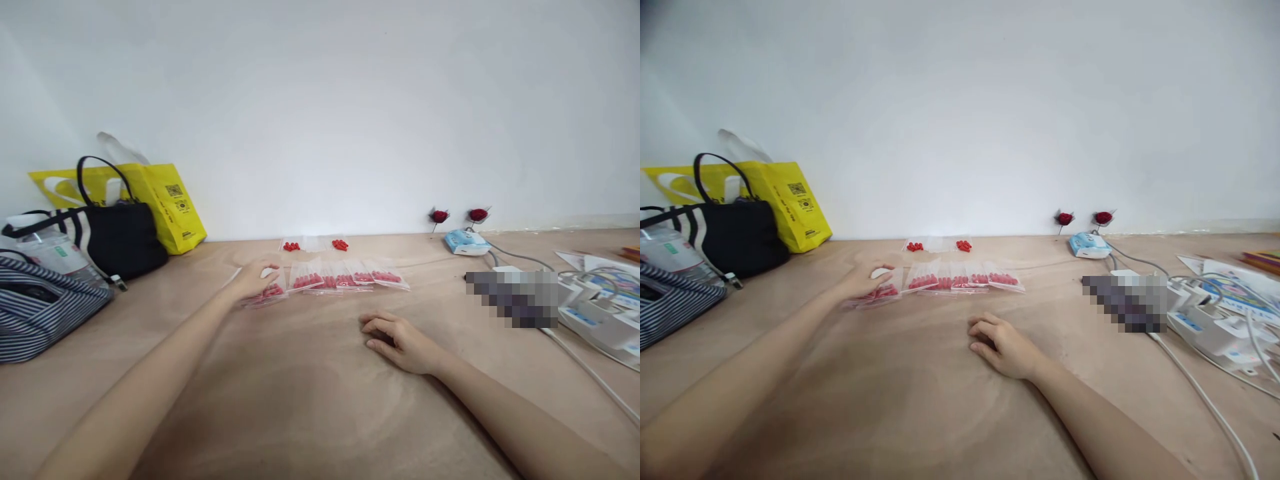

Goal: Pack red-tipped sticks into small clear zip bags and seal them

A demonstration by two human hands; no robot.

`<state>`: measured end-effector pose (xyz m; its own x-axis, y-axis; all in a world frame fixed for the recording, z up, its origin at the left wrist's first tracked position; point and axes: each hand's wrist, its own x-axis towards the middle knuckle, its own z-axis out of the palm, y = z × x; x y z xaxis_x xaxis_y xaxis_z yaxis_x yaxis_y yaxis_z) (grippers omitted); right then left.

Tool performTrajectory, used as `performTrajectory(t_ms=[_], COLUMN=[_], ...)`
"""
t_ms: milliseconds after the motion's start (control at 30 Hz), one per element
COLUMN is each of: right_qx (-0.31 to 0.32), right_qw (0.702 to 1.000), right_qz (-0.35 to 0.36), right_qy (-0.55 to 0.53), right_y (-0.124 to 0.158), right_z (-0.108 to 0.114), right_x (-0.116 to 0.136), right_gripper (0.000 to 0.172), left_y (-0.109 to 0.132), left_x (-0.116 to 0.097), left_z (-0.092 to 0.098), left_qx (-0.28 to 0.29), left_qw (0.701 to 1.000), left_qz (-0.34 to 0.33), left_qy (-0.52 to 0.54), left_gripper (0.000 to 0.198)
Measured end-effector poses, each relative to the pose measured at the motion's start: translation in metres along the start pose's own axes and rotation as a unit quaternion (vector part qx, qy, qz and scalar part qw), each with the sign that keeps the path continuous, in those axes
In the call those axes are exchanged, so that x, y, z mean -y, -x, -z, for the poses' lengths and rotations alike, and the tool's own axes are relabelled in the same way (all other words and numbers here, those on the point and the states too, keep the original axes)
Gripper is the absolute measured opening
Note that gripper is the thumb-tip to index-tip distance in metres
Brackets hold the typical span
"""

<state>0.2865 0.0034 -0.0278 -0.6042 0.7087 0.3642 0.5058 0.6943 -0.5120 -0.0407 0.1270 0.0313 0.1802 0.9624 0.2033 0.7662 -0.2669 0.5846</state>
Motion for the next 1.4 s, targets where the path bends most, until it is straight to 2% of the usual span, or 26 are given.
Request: performTrajectory(t_ms=[100, 200, 333, 433, 533, 733, 800, 933, 1033, 1100, 1233, 1333, 1400], right_qx=[-0.001, 0.001, 0.01, 0.014, 0.011, -0.002, -0.005, -0.021, -0.062, -0.105, -0.169, -0.189, -0.2], right_qw=[1.0, 1.0, 1.0, 1.0, 1.0, 1.0, 1.0, 1.0, 0.998, 0.994, 0.982, 0.973, 0.966], right_qz=[-0.001, -0.007, -0.018, -0.023, -0.026, -0.014, -0.009, -0.002, -0.005, -0.023, -0.061, -0.075, -0.075], right_qy=[0.002, 0.001, -0.003, -0.004, -0.005, 0.004, 0.007, 0.011, 0.008, -0.005, -0.052, -0.11, -0.145], right_y=[0.0, 0.0, 0.0, 0.001, 0.001, 0.001, 0.001, 0.001, 0.0, -0.001, -0.004, -0.005, -0.005], right_z=[0.0, -0.001, 0.0, 0.001, 0.001, -0.002, -0.002, -0.002, -0.005, -0.008, -0.019, -0.027, -0.03], right_x=[0.0, 0.0, 0.0, 0.001, 0.002, -0.001, -0.002, -0.002, -0.001, 0.0, 0.002, 0.001, -0.001], right_gripper=[0.013, 0.013, 0.014, 0.015, 0.015, 0.017, 0.016, 0.014, 0.014, 0.015, 0.02, 0.029, 0.035], left_y=[0.026, 0.049, 0.062, 0.063, 0.061, 0.059, 0.058, 0.053, 0.053, 0.057, 0.075, 0.087, 0.091], left_x=[0.03, 0.061, 0.084, 0.087, 0.088, 0.085, 0.081, 0.064, 0.04, 0.02, -0.028, -0.057, -0.069], left_z=[0.033, 0.051, 0.047, 0.034, 0.028, 0.035, 0.038, 0.041, 0.037, 0.029, -0.003, -0.033, -0.052], left_qx=[0.02, 0.04, 0.026, -0.019, -0.049, 0.01, -0.015, -0.173, -0.256, -0.283, -0.279, -0.237, -0.193], left_qw=[0.999, 0.986, 0.968, 0.961, 0.965, 0.974, 0.973, 0.96, 0.946, 0.941, 0.943, 0.931, 0.921], left_qz=[-0.034, -0.119, -0.151, -0.159, -0.154, -0.153, -0.168, -0.172, -0.159, -0.154, -0.178, -0.276, -0.332], left_qy=[-0.02, -0.107, -0.2, -0.224, -0.208, -0.168, -0.155, -0.137, -0.121, -0.104, -0.031, 0.042, 0.069], left_gripper=[0.032, 0.048, 0.059, 0.05, 0.053, 0.061, 0.056, 0.051, 0.049, 0.046, 0.035, 0.024, 0.022])
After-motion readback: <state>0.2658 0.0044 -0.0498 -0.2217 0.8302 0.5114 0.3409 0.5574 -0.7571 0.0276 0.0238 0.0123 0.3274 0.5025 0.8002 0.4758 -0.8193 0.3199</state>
